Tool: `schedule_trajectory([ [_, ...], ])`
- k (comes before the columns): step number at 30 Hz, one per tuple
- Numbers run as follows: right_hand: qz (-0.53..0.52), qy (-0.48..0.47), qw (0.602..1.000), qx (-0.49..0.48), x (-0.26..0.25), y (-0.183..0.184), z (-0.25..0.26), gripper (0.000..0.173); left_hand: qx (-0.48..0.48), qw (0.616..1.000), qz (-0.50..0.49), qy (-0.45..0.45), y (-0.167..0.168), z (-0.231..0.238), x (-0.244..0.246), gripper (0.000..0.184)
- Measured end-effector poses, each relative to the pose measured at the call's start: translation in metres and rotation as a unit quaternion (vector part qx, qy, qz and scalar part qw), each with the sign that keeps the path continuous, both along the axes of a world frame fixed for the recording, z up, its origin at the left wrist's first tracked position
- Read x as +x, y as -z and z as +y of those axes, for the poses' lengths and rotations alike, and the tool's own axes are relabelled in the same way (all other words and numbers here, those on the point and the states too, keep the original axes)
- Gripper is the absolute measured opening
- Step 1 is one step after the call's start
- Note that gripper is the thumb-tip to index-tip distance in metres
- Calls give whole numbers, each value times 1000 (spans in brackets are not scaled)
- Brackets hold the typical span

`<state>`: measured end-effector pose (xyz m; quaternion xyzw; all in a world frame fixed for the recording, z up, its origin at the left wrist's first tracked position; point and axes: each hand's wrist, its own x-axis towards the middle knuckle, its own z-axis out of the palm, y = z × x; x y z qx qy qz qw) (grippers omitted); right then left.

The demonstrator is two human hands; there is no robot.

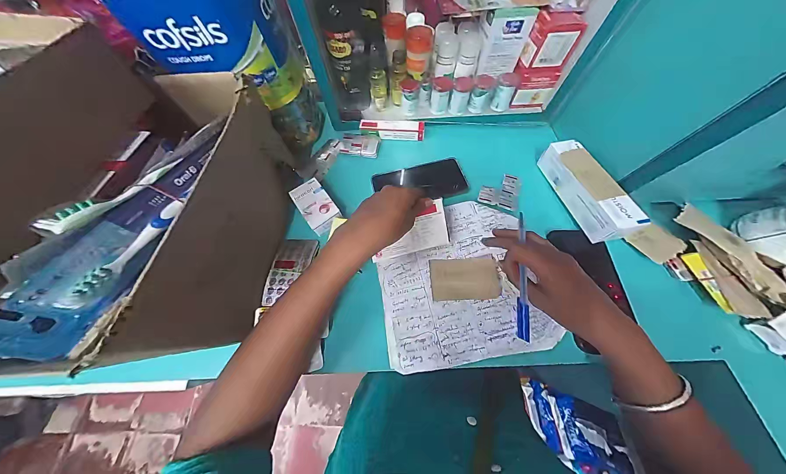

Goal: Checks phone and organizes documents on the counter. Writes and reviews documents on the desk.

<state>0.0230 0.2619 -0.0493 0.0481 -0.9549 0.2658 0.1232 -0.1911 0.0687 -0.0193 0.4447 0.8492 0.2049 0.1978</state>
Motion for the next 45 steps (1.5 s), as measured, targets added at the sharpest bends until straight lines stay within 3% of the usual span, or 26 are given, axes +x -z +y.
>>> schedule_trajectory([
  [4,-20,9,1000,18,8,10,-14,19,-16,994,107,-23,11,0,11,35],
  [7,3,5,999,34,10,27,-16,14,36,979,199,0,15,-19,40,37],
  [12,11,50,999,-12,19,26,-16,12,95,973,199,70,43,-57,116,39],
  [16,94,130,982,-98,39,24,-20,25,100,967,231,24,81,-72,146,49],
  [19,187,152,954,-179,62,34,-26,19,107,967,229,-39,85,-82,158,52],
  [21,234,138,943,-192,76,48,-31,26,115,965,228,-65,86,-86,161,51],
  [30,221,93,940,-243,94,56,-36,45,184,957,211,-81,102,-92,155,42],
  [34,264,141,919,-256,78,52,-47,16,191,956,204,-91,102,-91,155,40],
  [38,277,121,930,-210,75,55,-47,21,195,956,197,-93,102,-92,155,38],
  [45,237,81,952,-174,82,53,-36,6,202,956,193,-91,105,-93,154,38],
])
